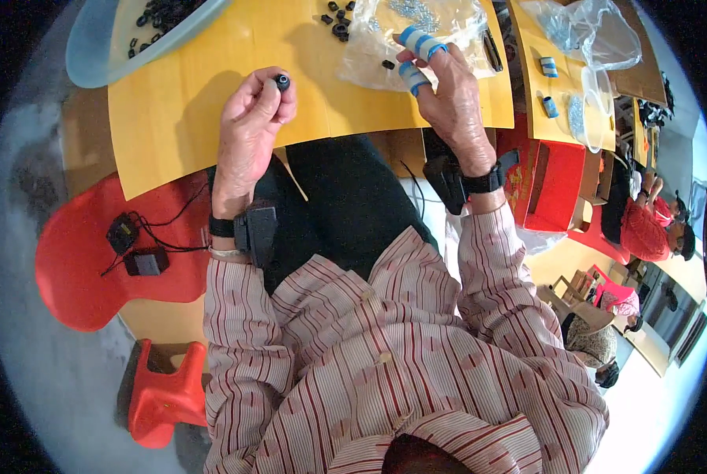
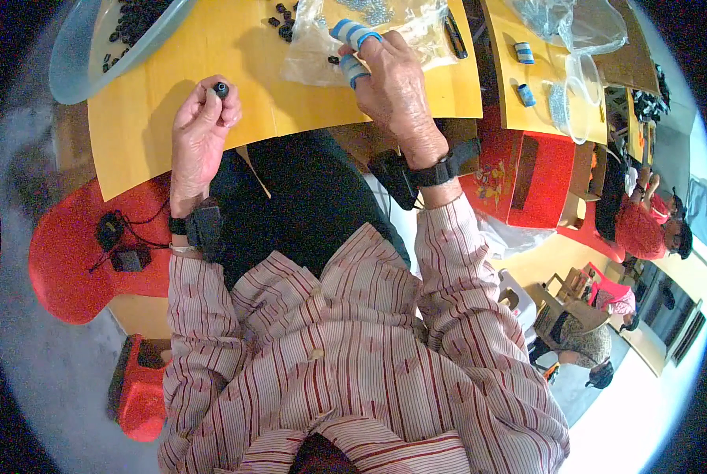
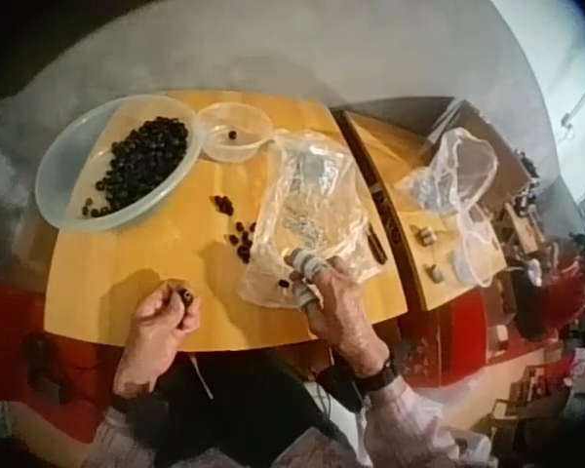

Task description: The person sorts black plastic components by hand on a work table, inspecting them one by one.

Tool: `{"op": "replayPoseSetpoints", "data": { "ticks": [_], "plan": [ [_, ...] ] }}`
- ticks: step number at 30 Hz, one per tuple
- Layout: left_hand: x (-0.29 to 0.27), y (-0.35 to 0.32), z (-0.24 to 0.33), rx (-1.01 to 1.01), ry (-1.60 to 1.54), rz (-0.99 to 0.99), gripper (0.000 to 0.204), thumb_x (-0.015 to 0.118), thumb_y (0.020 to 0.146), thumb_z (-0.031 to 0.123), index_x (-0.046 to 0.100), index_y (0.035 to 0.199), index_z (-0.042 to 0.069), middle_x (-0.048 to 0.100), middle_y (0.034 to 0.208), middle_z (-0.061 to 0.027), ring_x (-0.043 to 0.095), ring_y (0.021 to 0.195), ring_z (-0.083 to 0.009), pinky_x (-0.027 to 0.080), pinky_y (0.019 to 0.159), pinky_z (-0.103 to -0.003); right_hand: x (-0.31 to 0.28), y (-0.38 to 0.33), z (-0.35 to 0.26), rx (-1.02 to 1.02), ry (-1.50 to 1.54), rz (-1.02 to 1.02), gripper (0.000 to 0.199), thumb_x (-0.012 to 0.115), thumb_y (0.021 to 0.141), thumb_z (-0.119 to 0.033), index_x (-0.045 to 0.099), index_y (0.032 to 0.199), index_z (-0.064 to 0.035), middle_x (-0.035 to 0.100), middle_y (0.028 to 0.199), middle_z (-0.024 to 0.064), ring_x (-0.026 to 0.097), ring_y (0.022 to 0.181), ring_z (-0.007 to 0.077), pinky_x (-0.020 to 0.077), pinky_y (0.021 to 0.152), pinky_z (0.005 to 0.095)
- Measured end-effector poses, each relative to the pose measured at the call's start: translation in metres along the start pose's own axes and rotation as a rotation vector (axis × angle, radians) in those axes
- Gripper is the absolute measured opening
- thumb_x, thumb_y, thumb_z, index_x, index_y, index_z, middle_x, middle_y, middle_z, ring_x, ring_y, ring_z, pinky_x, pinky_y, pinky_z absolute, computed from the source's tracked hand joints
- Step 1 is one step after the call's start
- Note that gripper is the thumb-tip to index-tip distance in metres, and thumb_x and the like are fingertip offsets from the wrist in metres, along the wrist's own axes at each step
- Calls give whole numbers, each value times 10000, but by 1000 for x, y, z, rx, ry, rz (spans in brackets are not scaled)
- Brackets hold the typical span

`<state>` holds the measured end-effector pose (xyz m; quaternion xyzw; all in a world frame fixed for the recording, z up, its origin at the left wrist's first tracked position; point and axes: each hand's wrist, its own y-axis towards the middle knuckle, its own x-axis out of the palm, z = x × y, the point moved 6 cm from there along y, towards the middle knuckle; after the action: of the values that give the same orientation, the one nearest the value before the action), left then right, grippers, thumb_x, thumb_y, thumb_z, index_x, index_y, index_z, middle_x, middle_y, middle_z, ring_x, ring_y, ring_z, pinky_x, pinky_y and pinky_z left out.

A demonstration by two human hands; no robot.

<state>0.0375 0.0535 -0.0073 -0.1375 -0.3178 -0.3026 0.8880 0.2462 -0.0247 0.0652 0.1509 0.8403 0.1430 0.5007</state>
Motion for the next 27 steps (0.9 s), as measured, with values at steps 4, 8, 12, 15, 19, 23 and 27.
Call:
{"op": "replayPoseSetpoints", "data": {
  "ticks": [4,8,12,15,19,23,27],
  "plan": [
    [-1,1,-3,-2,-21,-7,206,540,949,153,545,1070,-13,552,876,-34,476,741,-98,392,663,-222,5,0,3,15,-42,-24,421,659,784,-11,576,1182,-119,665,951,39,605,892,213,504,798,335],
    [0,1,-2,-14,-13,-3,199,541,947,146,545,1071,-10,555,883,-31,477,745,-96,394,669,-220,12,-4,8,37,7,-29,413,658,787,-15,579,1179,-121,663,940,39,602,895,217,506,797,340],
    [0,2,-3,-15,-24,-16,189,539,947,137,546,1072,-6,557,885,-28,477,748,-93,396,675,-218,19,-6,8,76,28,-31,408,660,786,-17,581,1174,-120,661,935,48,602,901,222,507,791,345],
    [-1,1,-3,-14,-18,-10,183,538,947,130,546,1071,-4,560,887,-28,480,750,-89,398,675,-216,22,-5,10,90,31,-28,409,659,786,-16,578,1175,-113,660,932,53,602,893,231,507,789,344],
    [-1,-1,-1,-4,30,31,166,525,951,118,543,1069,2,588,889,-48,498,741,-84,404,663,-209,23,-5,5,50,41,-17,429,667,770,-6,561,1179,-82,658,920,48,600,868,239,506,778,349],
    [2,-1,1,3,114,115,157,508,957,117,532,1074,15,620,893,-80,544,750,-90,426,674,-207,16,6,-43,-182,58,4,467,682,730,18,535,1170,-38,650,920,60,585,865,257,498,753,360],
    [7,-1,2,43,134,207,164,511,959,134,528,1080,24,621,886,-47,553,755,-88,447,687,-209,37,11,-83,-443,23,-40,259,602,655,-27,519,899,4,556,829,140,531,814,322,467,744,407]
  ]
}}
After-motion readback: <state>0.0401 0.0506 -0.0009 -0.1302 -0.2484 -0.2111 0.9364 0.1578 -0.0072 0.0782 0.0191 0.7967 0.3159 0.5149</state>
